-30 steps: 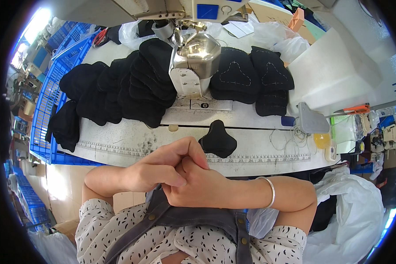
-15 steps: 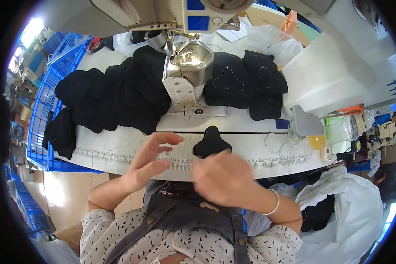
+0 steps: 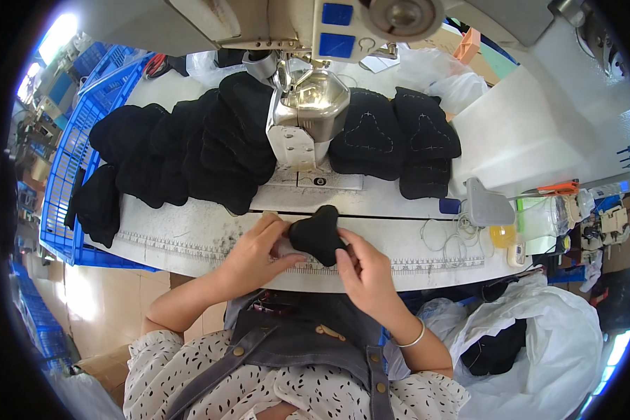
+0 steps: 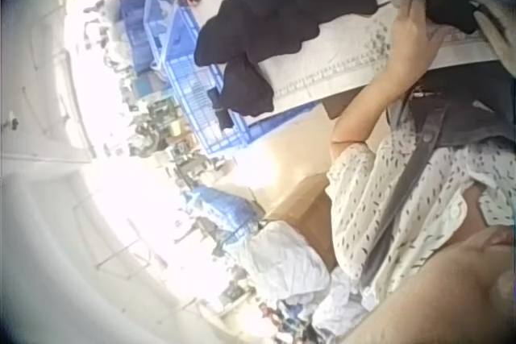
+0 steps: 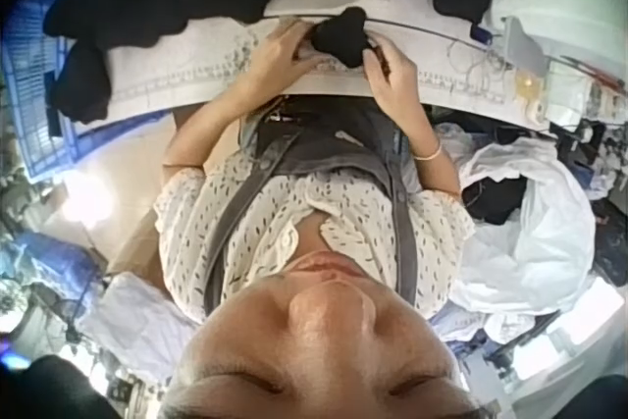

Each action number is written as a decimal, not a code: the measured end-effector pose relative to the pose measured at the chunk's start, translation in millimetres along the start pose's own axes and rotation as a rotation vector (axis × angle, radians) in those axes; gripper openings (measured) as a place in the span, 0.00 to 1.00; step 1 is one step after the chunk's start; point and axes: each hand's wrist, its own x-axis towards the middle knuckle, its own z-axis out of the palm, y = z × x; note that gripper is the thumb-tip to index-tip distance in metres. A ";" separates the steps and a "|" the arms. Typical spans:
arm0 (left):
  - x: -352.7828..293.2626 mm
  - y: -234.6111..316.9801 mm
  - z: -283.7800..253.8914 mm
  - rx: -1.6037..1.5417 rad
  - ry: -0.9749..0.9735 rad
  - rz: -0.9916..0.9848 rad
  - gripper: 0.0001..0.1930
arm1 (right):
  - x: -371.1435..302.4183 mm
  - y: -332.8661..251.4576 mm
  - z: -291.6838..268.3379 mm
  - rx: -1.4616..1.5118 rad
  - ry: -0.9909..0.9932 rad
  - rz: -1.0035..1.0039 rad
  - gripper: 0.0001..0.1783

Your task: The worker is using a sewing machine to stitch black mesh shoe components in a manufacturing facility.

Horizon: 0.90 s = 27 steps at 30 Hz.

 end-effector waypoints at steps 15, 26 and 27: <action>8.1 11.2 -44.5 0.029 0.001 0.033 0.39 | 39.4 -18.2 -24.8 -0.315 0.092 -0.231 0.10; 19.4 20.5 -16.4 0.364 -0.048 0.285 0.39 | 126.2 -8.5 -80.9 -0.719 0.420 -0.399 0.13; 18.8 22.4 -15.0 0.399 -0.011 0.311 0.38 | 130.0 -8.6 -80.2 -0.793 0.424 -0.400 0.16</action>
